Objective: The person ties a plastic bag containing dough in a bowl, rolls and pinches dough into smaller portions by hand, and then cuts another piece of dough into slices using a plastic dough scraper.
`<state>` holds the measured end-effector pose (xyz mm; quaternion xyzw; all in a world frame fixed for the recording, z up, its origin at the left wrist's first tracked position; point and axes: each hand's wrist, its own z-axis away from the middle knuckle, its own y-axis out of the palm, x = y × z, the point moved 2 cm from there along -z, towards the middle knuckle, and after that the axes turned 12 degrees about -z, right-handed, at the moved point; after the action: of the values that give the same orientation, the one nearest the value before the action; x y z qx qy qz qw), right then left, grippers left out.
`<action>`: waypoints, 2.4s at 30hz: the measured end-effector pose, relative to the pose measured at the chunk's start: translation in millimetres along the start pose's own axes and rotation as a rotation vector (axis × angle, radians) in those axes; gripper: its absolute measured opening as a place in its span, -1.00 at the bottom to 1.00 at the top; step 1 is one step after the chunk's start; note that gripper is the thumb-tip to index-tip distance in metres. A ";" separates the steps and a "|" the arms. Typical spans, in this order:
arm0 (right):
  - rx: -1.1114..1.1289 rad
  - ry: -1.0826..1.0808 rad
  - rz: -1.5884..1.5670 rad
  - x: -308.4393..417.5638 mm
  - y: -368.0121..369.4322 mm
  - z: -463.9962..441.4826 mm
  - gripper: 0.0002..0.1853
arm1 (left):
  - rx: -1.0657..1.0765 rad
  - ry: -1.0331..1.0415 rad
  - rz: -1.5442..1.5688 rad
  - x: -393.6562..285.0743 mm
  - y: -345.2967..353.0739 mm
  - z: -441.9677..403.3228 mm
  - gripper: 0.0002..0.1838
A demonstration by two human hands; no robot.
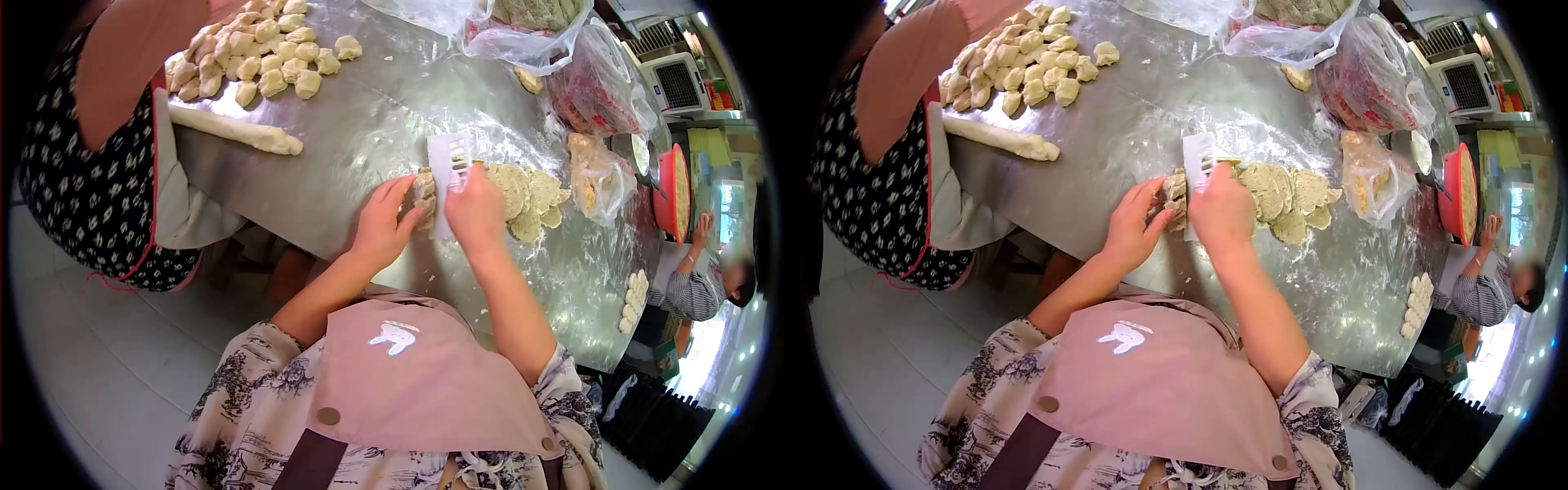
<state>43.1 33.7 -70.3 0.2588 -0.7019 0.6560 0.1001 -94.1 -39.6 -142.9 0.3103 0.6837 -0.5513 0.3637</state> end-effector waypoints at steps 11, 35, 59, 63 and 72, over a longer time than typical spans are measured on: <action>-0.017 -0.129 -0.080 34.6 -50.9 34.3 -0.76 | 0.029 -0.088 0.080 -5.8 -2.6 1.3 -0.51; 0.153 -0.105 0.039 34.1 9.2 -32.3 -0.72 | -0.011 -0.256 0.041 -0.5 5.6 -8.0 -0.48; -0.265 0.055 -0.732 -60.6 -92.5 59.2 -0.84 | 0.151 -0.247 0.520 -103.6 3.6 -95.0 -0.58; -0.364 0.012 -0.681 -61.7 -104.7 66.8 -0.83 | 0.257 -0.329 0.742 -120.9 22.2 -101.3 -0.74; -0.582 0.026 -0.763 -72.9 -97.8 64.9 -0.83 | 0.278 -0.357 0.734 -127.8 45.9 -90.7 -0.74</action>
<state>166.1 -13.1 -28.1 0.4510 -0.7101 0.3518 0.4106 -0.9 55.4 -48.3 0.4788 0.3735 -0.5175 0.6029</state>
